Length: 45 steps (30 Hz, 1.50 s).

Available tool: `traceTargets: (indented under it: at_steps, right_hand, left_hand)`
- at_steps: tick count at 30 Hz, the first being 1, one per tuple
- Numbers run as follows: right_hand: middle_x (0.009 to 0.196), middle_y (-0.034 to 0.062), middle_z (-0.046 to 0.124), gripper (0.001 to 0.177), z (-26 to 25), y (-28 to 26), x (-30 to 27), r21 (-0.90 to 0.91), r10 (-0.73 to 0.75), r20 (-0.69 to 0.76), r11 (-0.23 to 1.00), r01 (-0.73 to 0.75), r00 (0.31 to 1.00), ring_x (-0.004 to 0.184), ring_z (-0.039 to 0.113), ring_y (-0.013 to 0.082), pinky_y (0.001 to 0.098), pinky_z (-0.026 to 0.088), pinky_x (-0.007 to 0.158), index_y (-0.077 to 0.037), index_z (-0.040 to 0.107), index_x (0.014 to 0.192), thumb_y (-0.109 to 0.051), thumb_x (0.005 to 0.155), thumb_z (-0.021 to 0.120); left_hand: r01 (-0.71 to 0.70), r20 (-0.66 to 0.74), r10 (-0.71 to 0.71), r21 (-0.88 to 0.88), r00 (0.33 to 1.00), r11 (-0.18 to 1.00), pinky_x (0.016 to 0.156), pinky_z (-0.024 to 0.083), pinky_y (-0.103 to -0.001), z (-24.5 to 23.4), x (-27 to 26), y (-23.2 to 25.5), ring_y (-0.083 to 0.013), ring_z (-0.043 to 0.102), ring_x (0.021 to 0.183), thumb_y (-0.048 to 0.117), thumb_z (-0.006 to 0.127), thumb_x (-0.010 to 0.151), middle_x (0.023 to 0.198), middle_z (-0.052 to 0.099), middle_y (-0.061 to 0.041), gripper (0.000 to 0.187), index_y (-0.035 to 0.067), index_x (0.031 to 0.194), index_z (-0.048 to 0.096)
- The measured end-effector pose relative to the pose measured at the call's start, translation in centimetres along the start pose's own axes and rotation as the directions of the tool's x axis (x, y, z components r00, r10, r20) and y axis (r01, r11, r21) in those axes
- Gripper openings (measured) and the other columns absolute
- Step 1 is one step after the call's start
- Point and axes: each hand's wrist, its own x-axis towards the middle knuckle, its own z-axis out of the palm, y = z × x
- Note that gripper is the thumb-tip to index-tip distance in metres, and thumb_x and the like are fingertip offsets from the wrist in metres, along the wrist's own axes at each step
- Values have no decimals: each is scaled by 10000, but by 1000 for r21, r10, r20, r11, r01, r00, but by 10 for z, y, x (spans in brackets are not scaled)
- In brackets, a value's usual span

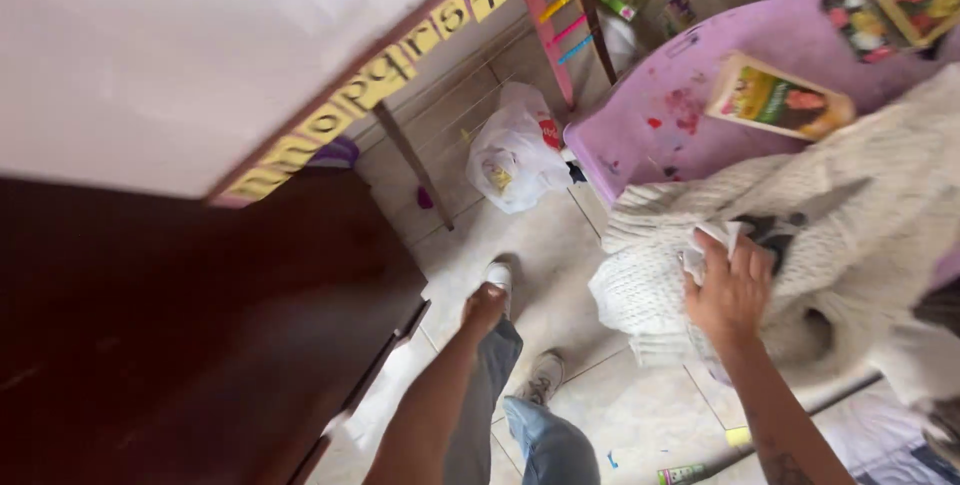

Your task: Tidying up and organizing various toiletries, cosmetics, and small items on a dresser surface and putting items away in a bag.

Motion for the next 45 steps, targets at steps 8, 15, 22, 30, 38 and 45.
traceTargets:
  at_steps: [8, 15, 22, 30, 38, 45]
  right_hand:
    - [1312, 232, 584, 559, 196, 27, -2, 134, -66, 47, 989, 59, 997, 1264, 537, 439, 560, 422, 1127, -160, 623, 1369, -195, 835, 785]
    - [1354, 188, 619, 568, 348, -36, -1, 392, -142, 56, 913, 109, 988, 1277, 567, 414, 531, 438, 1121, -163, 606, 1396, -150, 839, 720]
    - [1397, 143, 653, 586, 421, -115, -10, 637, -294, 59, 747, 191, 954, 1291, 596, 389, 503, 453, 1116, -166, 588, 1423, -105, 844, 656]
    - [1199, 166, 694, 474, 545, -69, 47, 552, -283, 579, 826, -112, 765, 1134, 680, 339, 440, 538, 965, -117, 600, 1287, -293, 857, 693]
    - [1240, 114, 686, 614, 518, -47, 11, -21, -128, 808, 969, 245, 575, 1161, 664, 308, 526, 516, 999, -183, 597, 1319, -371, 749, 729]
    - [1099, 107, 684, 593, 494, -42, 6, 49, -216, 669, 968, 247, 712, 1022, 668, 308, 530, 471, 981, -118, 593, 1208, -438, 748, 788]
  left_hand:
    - [235, -101, -237, -32, 966, 972, 1009, 500, -485, 74, 305, -27, -398, 639, 1194, 597, 723, 827, 1226, 699, -233, 701, 26, 1221, 614]
    - [166, -279, -365, -546, 888, 821, 1085, 456, -462, 125, 424, -42, -388, 525, 1321, 468, 866, 738, 1478, 478, -246, 1031, 16, 1491, 327]
    - [-112, -167, 5, -640, 986, 760, 855, 487, -445, 166, 459, -72, -341, 607, 1048, 316, 781, 866, 1235, 612, -258, 633, -95, 1296, 563]
    - [169, 305, 29, -600, 952, 782, 708, 503, -389, 54, 222, -37, -206, 597, 880, 317, 634, 881, 973, 647, -67, 390, 59, 1172, 662]
    - [-269, 184, 221, 306, 958, 913, 932, 471, -546, -25, 235, 43, -393, 627, 1077, 625, 424, 1015, 1169, 689, -189, 630, 84, 1109, 732]
    - [-297, -591, 425, 306, 686, 904, 978, 460, -492, 7, 466, 29, -397, 547, 1225, 238, 690, 860, 1356, 506, -196, 505, 67, 1317, 558]
